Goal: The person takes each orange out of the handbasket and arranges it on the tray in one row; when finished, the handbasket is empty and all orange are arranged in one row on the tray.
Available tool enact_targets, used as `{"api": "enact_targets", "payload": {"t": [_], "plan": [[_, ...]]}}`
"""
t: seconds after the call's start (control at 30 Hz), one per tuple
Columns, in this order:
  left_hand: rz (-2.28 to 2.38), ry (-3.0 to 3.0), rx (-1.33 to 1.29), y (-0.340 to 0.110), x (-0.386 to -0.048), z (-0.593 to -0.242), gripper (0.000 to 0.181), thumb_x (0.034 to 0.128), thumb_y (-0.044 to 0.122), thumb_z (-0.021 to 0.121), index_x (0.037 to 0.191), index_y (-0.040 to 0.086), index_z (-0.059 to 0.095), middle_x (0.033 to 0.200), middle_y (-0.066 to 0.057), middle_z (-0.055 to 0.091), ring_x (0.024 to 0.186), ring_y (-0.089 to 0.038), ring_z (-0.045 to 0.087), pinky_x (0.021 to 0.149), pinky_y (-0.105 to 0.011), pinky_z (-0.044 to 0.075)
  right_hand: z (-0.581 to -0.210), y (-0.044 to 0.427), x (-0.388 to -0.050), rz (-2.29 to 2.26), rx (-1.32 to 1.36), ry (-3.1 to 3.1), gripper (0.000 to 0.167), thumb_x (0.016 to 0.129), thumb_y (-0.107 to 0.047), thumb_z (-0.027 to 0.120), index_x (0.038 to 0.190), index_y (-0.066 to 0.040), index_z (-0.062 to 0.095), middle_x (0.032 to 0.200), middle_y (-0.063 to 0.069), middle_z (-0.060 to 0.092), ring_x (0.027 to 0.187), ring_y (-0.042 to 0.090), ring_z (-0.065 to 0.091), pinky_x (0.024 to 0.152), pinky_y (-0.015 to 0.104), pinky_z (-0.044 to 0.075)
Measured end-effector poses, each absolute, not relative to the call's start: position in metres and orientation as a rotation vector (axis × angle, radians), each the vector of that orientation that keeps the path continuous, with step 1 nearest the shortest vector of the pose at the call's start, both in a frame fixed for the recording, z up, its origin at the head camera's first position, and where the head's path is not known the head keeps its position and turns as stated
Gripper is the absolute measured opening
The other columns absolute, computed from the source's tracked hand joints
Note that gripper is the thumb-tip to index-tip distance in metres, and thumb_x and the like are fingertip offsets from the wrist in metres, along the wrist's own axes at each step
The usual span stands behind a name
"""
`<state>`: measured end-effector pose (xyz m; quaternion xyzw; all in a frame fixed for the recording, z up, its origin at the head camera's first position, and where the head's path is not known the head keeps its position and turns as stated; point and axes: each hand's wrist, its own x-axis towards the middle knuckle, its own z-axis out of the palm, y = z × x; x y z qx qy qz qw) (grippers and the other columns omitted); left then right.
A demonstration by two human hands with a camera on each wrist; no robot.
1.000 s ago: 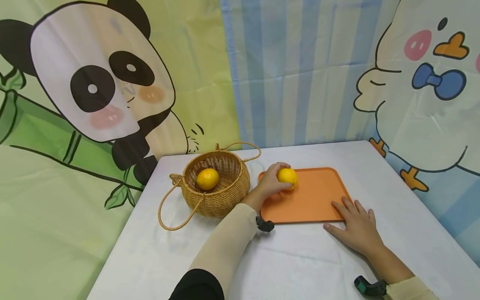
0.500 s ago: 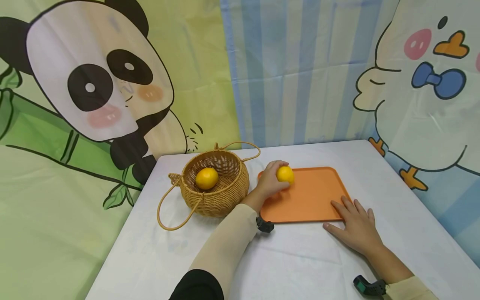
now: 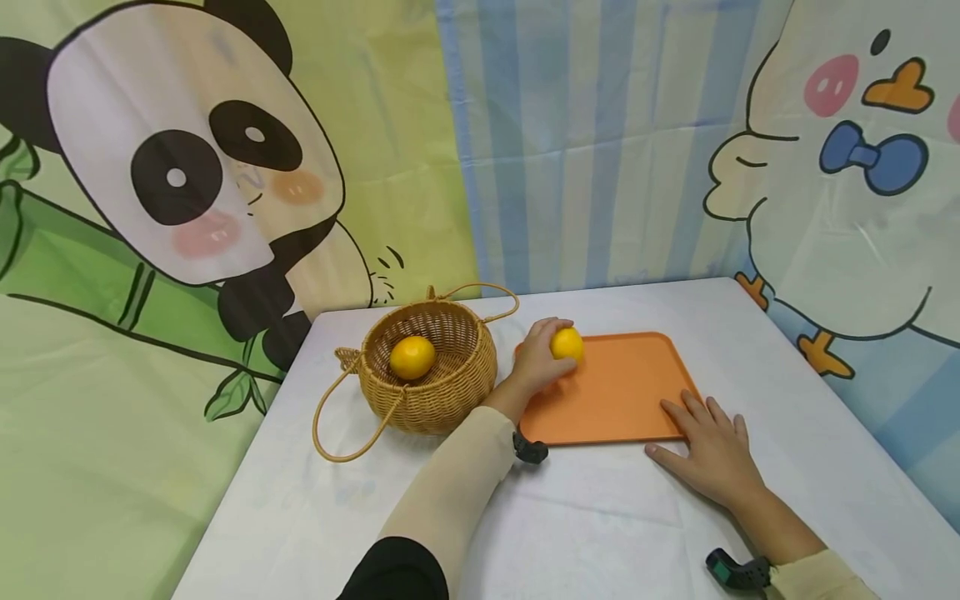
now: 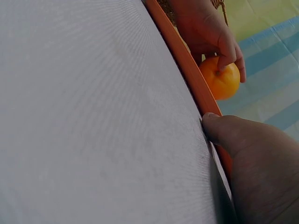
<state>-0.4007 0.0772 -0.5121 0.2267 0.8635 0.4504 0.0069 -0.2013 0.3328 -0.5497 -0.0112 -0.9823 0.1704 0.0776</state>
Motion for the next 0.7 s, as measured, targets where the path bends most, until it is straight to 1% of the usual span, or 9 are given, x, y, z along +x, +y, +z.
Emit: {"api": "enact_targets", "payload": {"t": [0.1, 0.2, 0.37, 0.53, 0.6, 0.7], "plan": [[1.440, 2.657, 0.721, 0.082, -0.401, -0.512, 0.070, 0.0859, 0.012, 0.081, 0.149, 0.030, 0.059, 0.162, 0.000, 0.041, 0.122, -0.022, 0.058, 0.097, -0.039, 0.052, -0.550, 0.333, -0.201, 0.510, -0.041, -2.945, 0.100, 0.088, -0.074, 0.071, 0.156, -0.004, 0.050, 0.165, 0.036, 0.031, 0.149, 0.065, 0.018, 0.112, 0.086, 0.001], [1.447, 2.617, 0.752, 0.089, -0.402, -0.512, 0.070, 0.0868, 0.010, 0.080, 0.150, 0.028, 0.058, 0.164, -0.002, 0.039, 0.129, -0.024, 0.057, 0.102, -0.039, 0.051, -0.549, 0.334, -0.201, 0.507, -0.045, -2.946, 0.099, 0.088, -0.074, 0.071, 0.156, -0.004, 0.050, 0.165, 0.036, 0.031, 0.149, 0.066, 0.018, 0.112, 0.086, 0.001], [1.403, 2.604, 0.773, 0.101, -0.403, -0.512, 0.071, 0.0871, 0.011, 0.082, 0.151, 0.029, 0.057, 0.166, -0.004, 0.035, 0.136, -0.027, 0.054, 0.107, -0.040, 0.048, -0.547, 0.333, -0.201, 0.507, -0.051, -2.962, 0.099, 0.088, -0.074, 0.071, 0.156, -0.005, 0.050, 0.165, 0.036, 0.031, 0.149, 0.066, 0.018, 0.111, 0.087, 0.001], [1.400, 2.596, 0.743, 0.113, -0.403, -0.513, 0.071, 0.0863, 0.014, 0.084, 0.149, 0.035, 0.059, 0.161, -0.002, 0.036, 0.126, -0.025, 0.056, 0.104, -0.039, 0.050, -0.546, 0.332, -0.202, 0.502, -0.064, -2.981, 0.101, 0.088, -0.076, 0.069, 0.157, -0.005, 0.049, 0.165, 0.036, 0.030, 0.149, 0.066, 0.017, 0.112, 0.086, 0.000], [1.407, 2.584, 0.742, 0.116, -0.403, -0.513, 0.071, 0.0864, 0.015, 0.084, 0.149, 0.036, 0.059, 0.157, -0.001, 0.037, 0.122, -0.024, 0.056, 0.102, -0.039, 0.051, -0.546, 0.332, -0.203, 0.502, -0.070, -2.985, 0.101, 0.088, -0.076, 0.069, 0.157, -0.005, 0.049, 0.165, 0.036, 0.030, 0.149, 0.066, 0.017, 0.112, 0.086, 0.000], [1.419, 2.567, 0.754, 0.120, -0.403, -0.512, 0.071, 0.0865, 0.015, 0.085, 0.150, 0.036, 0.059, 0.155, -0.001, 0.038, 0.119, -0.023, 0.056, 0.102, -0.038, 0.051, -0.547, 0.331, -0.204, 0.505, -0.073, -2.984, 0.101, 0.087, -0.076, 0.070, 0.156, -0.005, 0.050, 0.165, 0.036, 0.031, 0.149, 0.066, 0.018, 0.112, 0.087, 0.000]]}}
